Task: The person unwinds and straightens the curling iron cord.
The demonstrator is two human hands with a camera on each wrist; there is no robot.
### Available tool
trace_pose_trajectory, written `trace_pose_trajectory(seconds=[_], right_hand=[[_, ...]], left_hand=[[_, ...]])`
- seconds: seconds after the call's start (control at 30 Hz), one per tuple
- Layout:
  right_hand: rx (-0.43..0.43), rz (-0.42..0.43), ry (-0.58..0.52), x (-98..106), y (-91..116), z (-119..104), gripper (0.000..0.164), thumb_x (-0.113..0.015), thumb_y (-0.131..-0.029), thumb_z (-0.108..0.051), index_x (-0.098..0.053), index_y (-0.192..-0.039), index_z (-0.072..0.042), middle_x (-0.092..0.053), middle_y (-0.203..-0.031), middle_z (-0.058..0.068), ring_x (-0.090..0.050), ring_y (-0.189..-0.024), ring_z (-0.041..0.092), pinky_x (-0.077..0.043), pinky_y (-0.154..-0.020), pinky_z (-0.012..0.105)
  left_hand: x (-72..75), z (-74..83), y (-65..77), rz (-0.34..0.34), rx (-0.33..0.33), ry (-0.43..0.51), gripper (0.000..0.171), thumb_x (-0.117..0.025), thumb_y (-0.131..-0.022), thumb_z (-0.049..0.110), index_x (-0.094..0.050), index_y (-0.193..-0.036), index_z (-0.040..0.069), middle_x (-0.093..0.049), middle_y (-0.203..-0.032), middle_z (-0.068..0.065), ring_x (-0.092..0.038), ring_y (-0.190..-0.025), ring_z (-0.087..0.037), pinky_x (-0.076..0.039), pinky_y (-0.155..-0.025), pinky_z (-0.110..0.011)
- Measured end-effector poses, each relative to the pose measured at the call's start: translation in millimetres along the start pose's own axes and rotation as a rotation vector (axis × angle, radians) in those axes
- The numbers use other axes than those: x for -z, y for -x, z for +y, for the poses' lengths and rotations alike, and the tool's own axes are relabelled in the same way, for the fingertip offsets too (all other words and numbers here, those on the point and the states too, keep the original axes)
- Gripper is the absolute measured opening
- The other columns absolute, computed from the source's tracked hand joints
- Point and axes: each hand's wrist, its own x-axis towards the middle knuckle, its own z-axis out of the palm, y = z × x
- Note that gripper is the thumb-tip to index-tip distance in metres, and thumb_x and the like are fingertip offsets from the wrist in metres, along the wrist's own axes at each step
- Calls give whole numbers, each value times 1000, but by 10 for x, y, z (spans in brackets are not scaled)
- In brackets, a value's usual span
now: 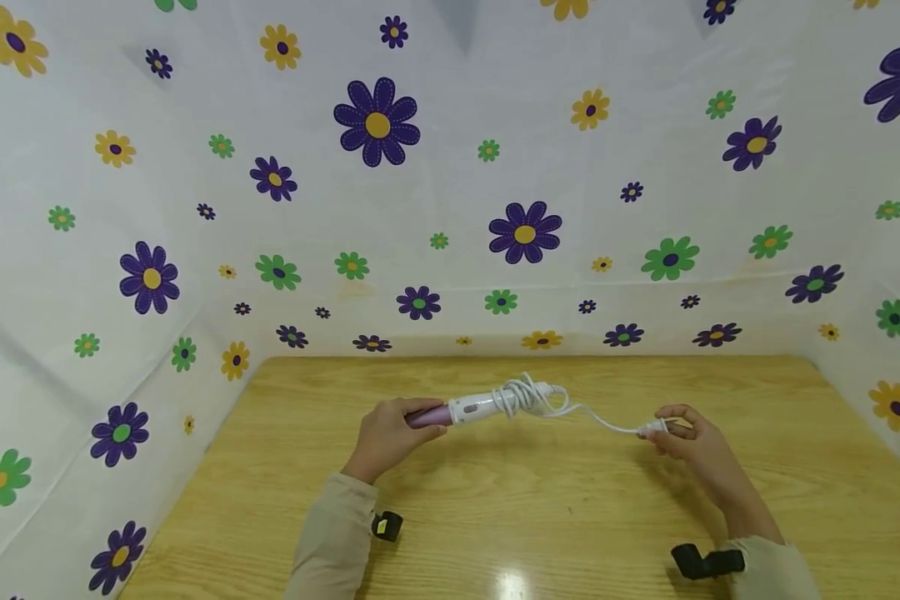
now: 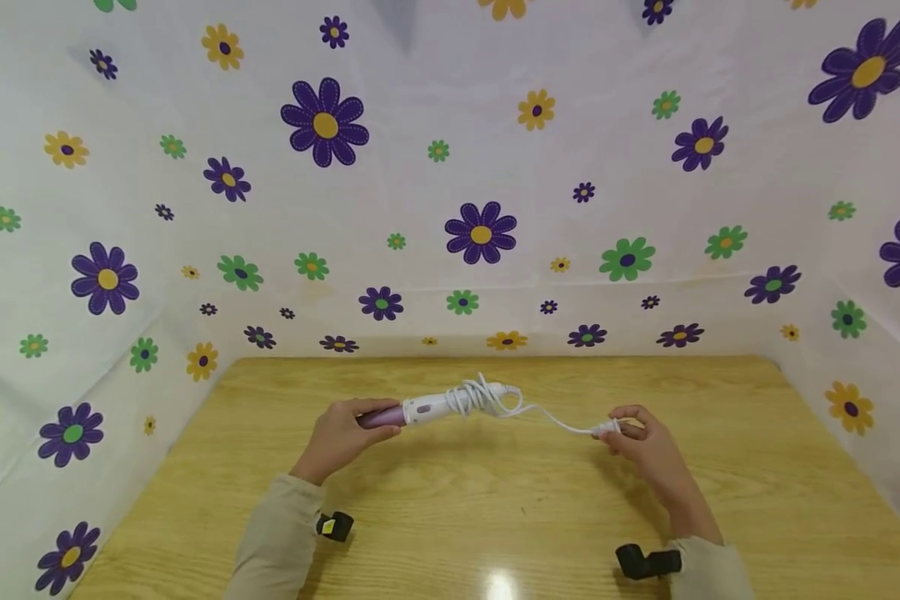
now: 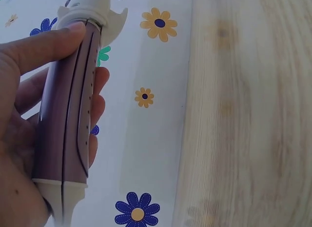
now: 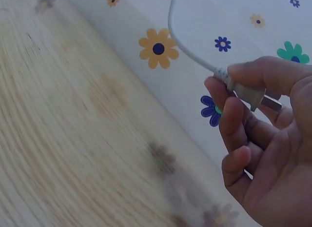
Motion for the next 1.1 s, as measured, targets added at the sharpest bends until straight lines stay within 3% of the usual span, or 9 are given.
trace_pose_trajectory(seconds=[0.07, 0.13, 0.27, 0.4, 0.53, 0.73, 0.87, 0.97, 1.1], right_hand=[[-28, 54, -27, 36, -5, 28, 15, -59, -96, -14, -50, -108, -19, -72, -85, -16, -63, -72, 5, -50, -66, 22], [-37, 102, -133, 83, -5, 60, 15, -58, -97, -14, -50, -107, -21, -72, -85, -16, -63, -71, 4, -50, -65, 19], [74, 125, -573, 191, 22, 94, 16, -50, -99, -4, -56, -106, -17, -75, -89, -4, -64, -70, 7, -51, -63, 18], [229, 44, -949, 318, 80, 109, 28, -36, -100, 5, -59, -109, -8, -74, -93, 12, -64, -70, 15, -52, -63, 23], [261, 31, -1029, 484, 142, 153, 31, -31, -101, 6, -58, -112, -4, -72, -93, 16, -64, -71, 19, -52, -63, 26], [161, 122, -868, 664, 272, 196, 31, -39, -100, 4, -63, -111, -11, -74, -90, 7, -66, -73, 14, -54, -65, 23], [58, 223, -609, 793, 350, 246, 28, -50, -98, -2, -63, -111, -23, -74, -86, -3, -66, -71, 8, -52, -63, 19], [-63, 348, -386, 900, 428, 298, 24, -60, -95, -13, -58, -110, -31, -72, -80, -14, -64, -67, 2, -49, -57, 18], [-221, 482, -125, 1004, 473, 370, 26, -67, -91, -27, -51, -108, -39, -62, -75, -29, -59, -64, -5, -45, -54, 16]], left_hand=[[3, -7, 7, -22, 11, 24, 35, -79, -79, 35, -73, -112, 26, -74, -106, -3, -65, -83, -12, -50, -70, -32], [11, -7, 15, -49, 14, 31, 35, -80, -78, 34, -74, -111, 27, -73, -107, -2, -64, -83, -12, -50, -71, -32], [30, 7, 12, -97, -37, -24, 33, -80, -78, 33, -74, -110, 26, -74, -107, -2, -63, -82, -10, -49, -71, -33], [45, -12, -4, -90, -67, -117, 33, -80, -77, 34, -75, -108, 26, -75, -102, -1, -61, -76, -8, -47, -67, -32], [71, -54, -12, -54, -42, -155, 33, -80, -76, 34, -75, -108, 26, -75, -99, 0, -61, -74, -7, -47, -65, -31], [82, -76, -13, -57, -15, -131, 33, -81, -75, 32, -75, -107, 25, -75, -99, 0, -63, -77, -9, -49, -69, -33], [91, -72, -28, -66, -10, -115, 33, -81, -75, 32, -75, -107, 24, -74, -101, 0, -63, -77, -10, -49, -69, -33], [110, -90, -24, -63, 6, -99, 33, -81, -76, 32, -75, -107, 25, -74, -101, 1, -63, -77, -9, -48, -69, -32], [147, -141, -10, -15, 23, -94, 32, -82, -75, 31, -75, -106, 25, -74, -99, 1, -63, -77, -9, -48, -68, -32]])
